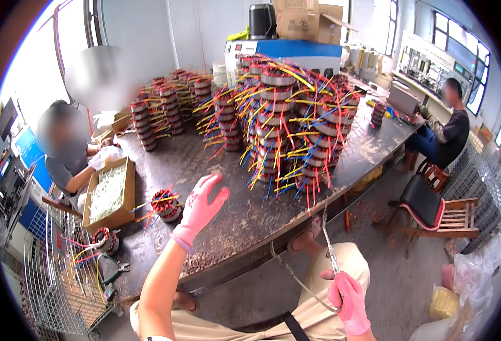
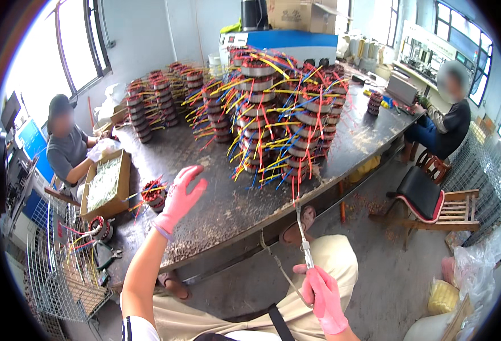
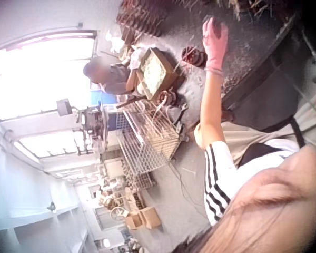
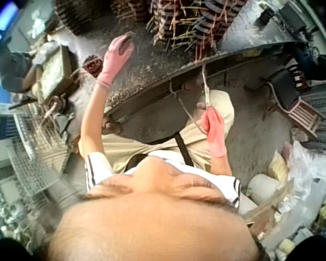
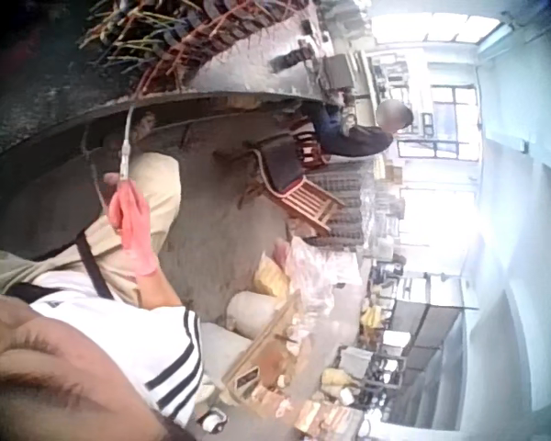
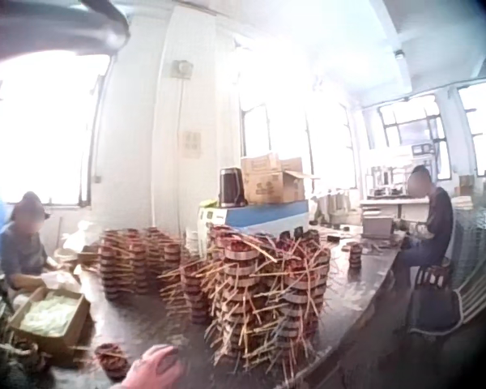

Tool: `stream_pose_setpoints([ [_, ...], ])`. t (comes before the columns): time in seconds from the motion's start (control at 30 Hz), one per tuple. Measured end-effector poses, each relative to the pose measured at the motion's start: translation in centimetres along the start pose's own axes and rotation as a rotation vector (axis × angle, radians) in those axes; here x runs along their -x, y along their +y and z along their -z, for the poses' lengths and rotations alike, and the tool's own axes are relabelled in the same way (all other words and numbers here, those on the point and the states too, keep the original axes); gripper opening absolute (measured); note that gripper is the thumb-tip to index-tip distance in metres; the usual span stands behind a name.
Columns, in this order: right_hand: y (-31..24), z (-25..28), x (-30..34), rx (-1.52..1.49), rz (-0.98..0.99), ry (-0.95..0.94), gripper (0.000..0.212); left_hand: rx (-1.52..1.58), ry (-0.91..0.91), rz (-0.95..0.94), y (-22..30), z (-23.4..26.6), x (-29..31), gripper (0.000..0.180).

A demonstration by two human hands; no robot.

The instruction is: The person is soldering the copper wire ends of motor stators using a handheld torch. They pick up a stator from the workbench, apply the flame to the wire connections, and then place the completed component back onto a stack.

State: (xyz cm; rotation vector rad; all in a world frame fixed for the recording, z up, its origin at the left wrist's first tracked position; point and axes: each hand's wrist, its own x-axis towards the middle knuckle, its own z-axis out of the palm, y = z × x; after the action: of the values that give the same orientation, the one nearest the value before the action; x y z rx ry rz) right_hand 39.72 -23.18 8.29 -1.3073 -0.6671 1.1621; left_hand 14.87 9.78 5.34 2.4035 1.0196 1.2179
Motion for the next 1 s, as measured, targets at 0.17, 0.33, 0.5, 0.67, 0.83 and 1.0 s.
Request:
stream_pose_setpoints([
  [0.17,-1.7,3.0,-0.1,-0.001,0.075,0.142,0.039,0.068,0.335,-0.223,7.3,-0.5,-13.0,0.032],
  [0.33,-2.8,4.1,-0.9,-0.051,0.166,0.193,0.041,-0.387,0.312,-0.376,10.1,-1.1,-23.6,0.043],
  [0.5,-2.2,6.6,-2.2,-0.044,0.224,0.187,0.04,-0.578,-0.022,-0.102,10.6,-3.9,-27.0,0.064],
  [0.67,-1.6,8.4,-3.3,-0.134,0.186,0.218,0.038,-0.405,0.126,-0.014,11.5,-5.5,-27.5,0.045],
  [0.83,-2.1,8.0,-3.2,-0.124,0.189,0.17,0.039,-0.342,0.403,-0.242,10.0,-2.7,-23.4,0.038],
  [1.0,-2.0,6.6,-2.5,-0.04,0.148,0.199,0.04,-0.151,0.136,-0.283,9.0,4.7,-9.2,0.037],
])
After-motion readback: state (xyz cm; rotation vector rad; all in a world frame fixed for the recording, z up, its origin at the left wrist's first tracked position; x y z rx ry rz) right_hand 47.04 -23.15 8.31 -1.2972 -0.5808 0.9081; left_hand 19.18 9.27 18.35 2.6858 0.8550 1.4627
